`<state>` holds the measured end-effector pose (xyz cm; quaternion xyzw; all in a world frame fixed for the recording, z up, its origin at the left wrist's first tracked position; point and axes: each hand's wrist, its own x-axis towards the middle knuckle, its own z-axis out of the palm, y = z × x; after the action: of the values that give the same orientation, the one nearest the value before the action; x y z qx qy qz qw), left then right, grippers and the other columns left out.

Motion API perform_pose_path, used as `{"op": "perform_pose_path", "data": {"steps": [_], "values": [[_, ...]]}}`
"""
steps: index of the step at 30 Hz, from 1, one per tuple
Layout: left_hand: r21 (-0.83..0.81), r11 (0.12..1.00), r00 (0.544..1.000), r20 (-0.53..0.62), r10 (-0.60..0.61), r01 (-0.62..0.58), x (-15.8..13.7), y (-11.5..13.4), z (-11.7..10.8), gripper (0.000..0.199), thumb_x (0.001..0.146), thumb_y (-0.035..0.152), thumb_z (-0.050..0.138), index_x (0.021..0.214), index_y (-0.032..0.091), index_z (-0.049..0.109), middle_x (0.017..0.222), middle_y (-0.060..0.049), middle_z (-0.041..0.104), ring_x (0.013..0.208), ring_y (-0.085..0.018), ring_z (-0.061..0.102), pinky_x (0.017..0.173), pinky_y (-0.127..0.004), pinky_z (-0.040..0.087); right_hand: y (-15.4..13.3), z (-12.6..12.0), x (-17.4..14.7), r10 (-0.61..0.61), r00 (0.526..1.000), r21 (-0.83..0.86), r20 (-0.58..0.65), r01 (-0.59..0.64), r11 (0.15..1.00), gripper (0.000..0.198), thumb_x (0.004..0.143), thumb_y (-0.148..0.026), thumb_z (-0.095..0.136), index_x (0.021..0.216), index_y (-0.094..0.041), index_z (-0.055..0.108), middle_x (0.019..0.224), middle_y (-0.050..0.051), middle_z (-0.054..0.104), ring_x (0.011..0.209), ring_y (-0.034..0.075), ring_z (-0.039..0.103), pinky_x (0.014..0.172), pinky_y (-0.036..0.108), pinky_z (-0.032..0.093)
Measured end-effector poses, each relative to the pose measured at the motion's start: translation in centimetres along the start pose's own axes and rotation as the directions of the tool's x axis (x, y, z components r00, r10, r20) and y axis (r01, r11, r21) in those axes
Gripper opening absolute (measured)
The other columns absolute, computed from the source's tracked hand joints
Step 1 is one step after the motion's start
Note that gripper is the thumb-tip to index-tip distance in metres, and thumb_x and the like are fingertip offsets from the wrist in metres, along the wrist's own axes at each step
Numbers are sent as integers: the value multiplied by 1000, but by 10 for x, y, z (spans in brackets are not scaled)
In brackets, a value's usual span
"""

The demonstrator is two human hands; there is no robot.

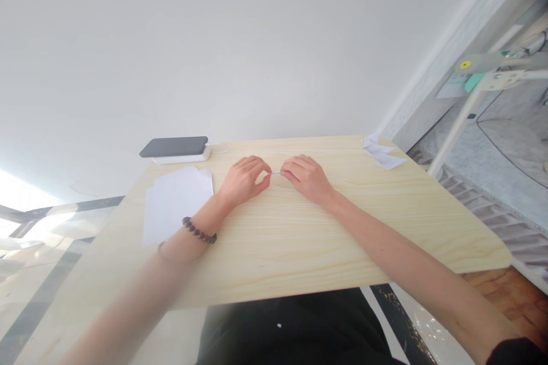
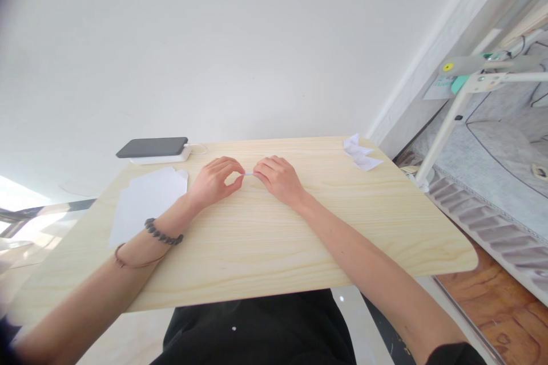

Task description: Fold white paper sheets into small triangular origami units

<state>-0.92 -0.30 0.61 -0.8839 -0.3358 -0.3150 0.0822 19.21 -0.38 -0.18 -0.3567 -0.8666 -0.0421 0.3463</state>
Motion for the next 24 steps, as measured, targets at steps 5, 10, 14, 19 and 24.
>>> {"op": "perform_pose_path", "data": {"steps": [5,10,14,19,24], "values": [[-8,1000,999,-28,23,-24,0,-2,1,13,77,18,46,84,16,57,83,-6,62,87,-17,55,77,-32,43,0,0,0,14,1000,6,-2,-14,1000,20,86,-29,38,84,-19,56,88,4,61,83,16,50,76,31,35],[10,999,999,-13,34,-34,1,-3,1,13,78,16,45,83,16,57,82,-6,63,85,-17,55,77,-32,42,2,0,0,13,1000,9,2,-13,1000,21,86,-29,39,83,-19,56,87,4,61,83,16,50,76,31,36],[21,1000,1000,18,5,-5,1,1,0,15,77,19,47,88,16,56,89,-7,62,90,-18,54,79,-33,42,0,0,-1,13,1000,37,-7,-13,999,19,86,-28,40,83,-19,56,85,4,60,81,16,50,76,31,38],[17,999,999,1,41,-41,2,4,0,13,78,18,45,84,17,56,83,-5,62,88,-17,55,79,-33,41,-6,2,0,2,1000,124,-10,-1,992,17,85,-27,41,84,-20,56,84,5,59,82,16,51,75,29,41],[48,999,999,-20,27,-26,1,1,0,12,77,17,45,81,17,56,80,-6,62,84,-17,55,77,-33,41,-4,3,-1,35,999,152,5,-36,988,15,85,-25,41,87,-20,55,87,5,57,84,15,52,74,29,43]]}}
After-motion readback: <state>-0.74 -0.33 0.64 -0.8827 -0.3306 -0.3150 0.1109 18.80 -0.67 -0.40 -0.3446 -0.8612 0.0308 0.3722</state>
